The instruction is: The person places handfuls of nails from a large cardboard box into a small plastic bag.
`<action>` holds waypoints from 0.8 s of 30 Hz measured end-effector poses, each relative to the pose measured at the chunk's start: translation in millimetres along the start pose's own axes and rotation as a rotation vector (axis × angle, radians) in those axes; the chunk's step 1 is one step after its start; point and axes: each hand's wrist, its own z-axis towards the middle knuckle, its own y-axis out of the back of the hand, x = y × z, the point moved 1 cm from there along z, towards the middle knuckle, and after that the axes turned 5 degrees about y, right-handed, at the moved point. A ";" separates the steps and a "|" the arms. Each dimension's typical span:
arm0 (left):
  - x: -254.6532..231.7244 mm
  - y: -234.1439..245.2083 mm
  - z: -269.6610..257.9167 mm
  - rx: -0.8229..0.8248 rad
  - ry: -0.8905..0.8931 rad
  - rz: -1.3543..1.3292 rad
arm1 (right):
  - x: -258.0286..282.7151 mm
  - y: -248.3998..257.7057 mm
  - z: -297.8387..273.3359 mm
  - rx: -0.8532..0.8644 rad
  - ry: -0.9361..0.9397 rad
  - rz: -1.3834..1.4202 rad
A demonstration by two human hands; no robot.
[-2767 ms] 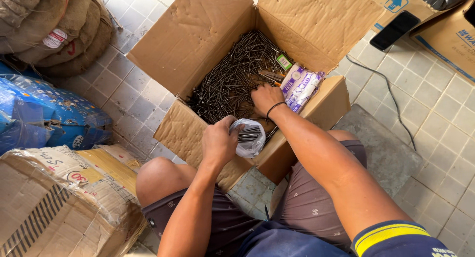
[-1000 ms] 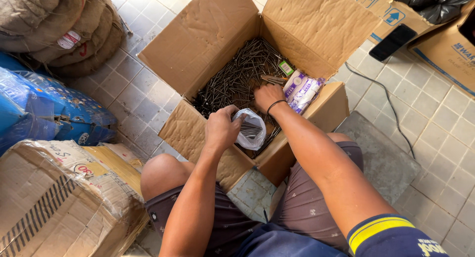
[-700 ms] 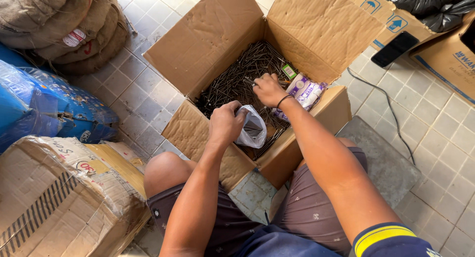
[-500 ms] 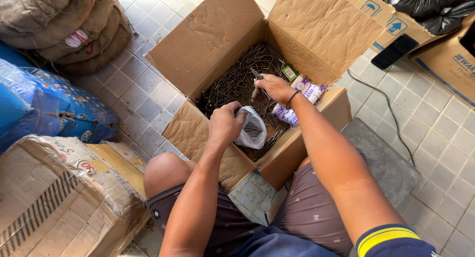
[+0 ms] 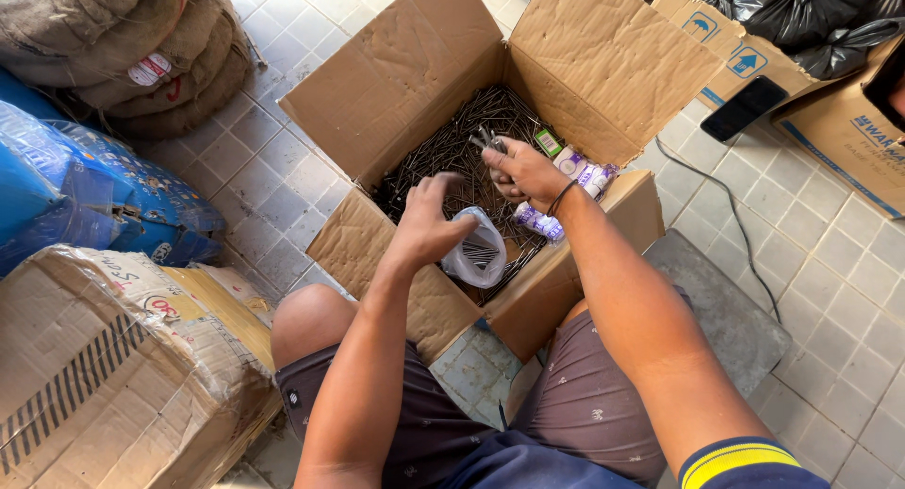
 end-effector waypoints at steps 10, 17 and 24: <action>-33.2 -2.3 16.5 -0.056 -0.357 -0.945 | 46.5 -59.4 -38.5 0.198 0.116 -0.249; -28.1 -15.2 20.9 -0.029 -0.381 -0.943 | 45.0 -52.3 -37.7 0.223 0.053 -0.544; -29.5 -13.0 19.9 -0.049 -0.411 -0.661 | 17.3 -34.0 -12.9 0.119 0.109 -0.926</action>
